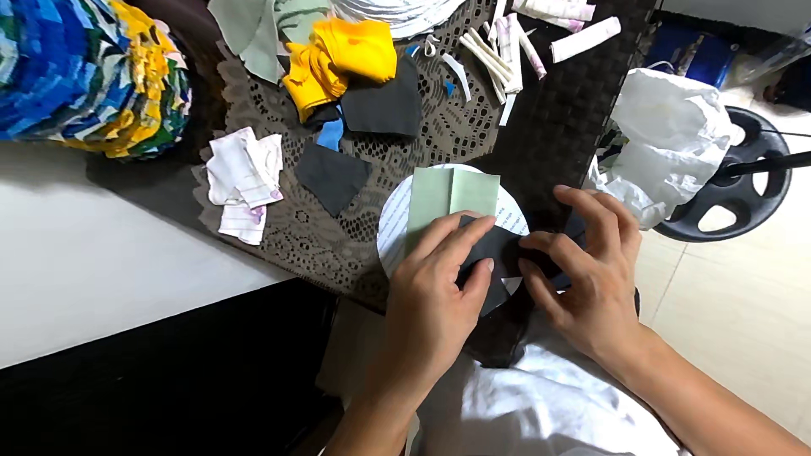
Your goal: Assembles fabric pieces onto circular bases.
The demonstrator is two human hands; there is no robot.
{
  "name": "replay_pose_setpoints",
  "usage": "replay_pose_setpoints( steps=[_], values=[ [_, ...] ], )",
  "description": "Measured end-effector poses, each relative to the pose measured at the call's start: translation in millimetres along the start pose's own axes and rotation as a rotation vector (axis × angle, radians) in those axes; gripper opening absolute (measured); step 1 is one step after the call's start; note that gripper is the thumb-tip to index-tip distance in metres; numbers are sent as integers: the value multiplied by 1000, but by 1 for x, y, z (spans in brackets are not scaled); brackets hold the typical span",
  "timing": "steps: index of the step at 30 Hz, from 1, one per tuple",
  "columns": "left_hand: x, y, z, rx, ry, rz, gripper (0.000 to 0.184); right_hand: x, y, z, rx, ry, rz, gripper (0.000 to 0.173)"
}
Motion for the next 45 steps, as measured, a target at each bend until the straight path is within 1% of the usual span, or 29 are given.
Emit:
replay_pose_setpoints(
  steps=[4,9,11,13,17,20,27,39,41,43,45],
  values=[
    [4,15,-2,106,2,-29,36,-2,-1,2,8,2,10,13],
    [8,30,-7,379,7,83,36,-3,-2,3,2,10,16,15],
    [6,27,-4,367,18,107,36,-4,-2,3,-3,6,7,16],
    [2,15,-3,311,-23,108,39,-4,-2,4,0,-2,9,18],
    [-7,-18,-1,363,-108,38,61,-4,-2,4,-11,-11,18,20],
    [-11,-31,-3,417,-116,-3,67,-5,-2,4,-13,-18,16,19],
    [-16,-33,-3,461,-105,10,69,-5,-3,5,1,-18,23,22],
    [-17,-34,-3,459,-94,8,67,-5,-3,5,2,-2,21,22],
    [-17,-34,-4,462,-93,-10,68,-5,-1,7,72,-42,26,24],
    [-17,-32,-3,434,-88,-26,68,-4,6,14,226,-156,55,24],
    [-13,-24,0,370,-54,-50,68,0,17,26,341,-266,107,21]
  ],
)
Point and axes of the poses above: each hand's wrist, its own x-axis towards the middle knuckle, its own y-axis out of the back of the hand, z = x × y, the point moved 5 cm from there along x, towards the middle knuckle, and after that the axes turned 15 degrees about z, right-handed, at the moved point
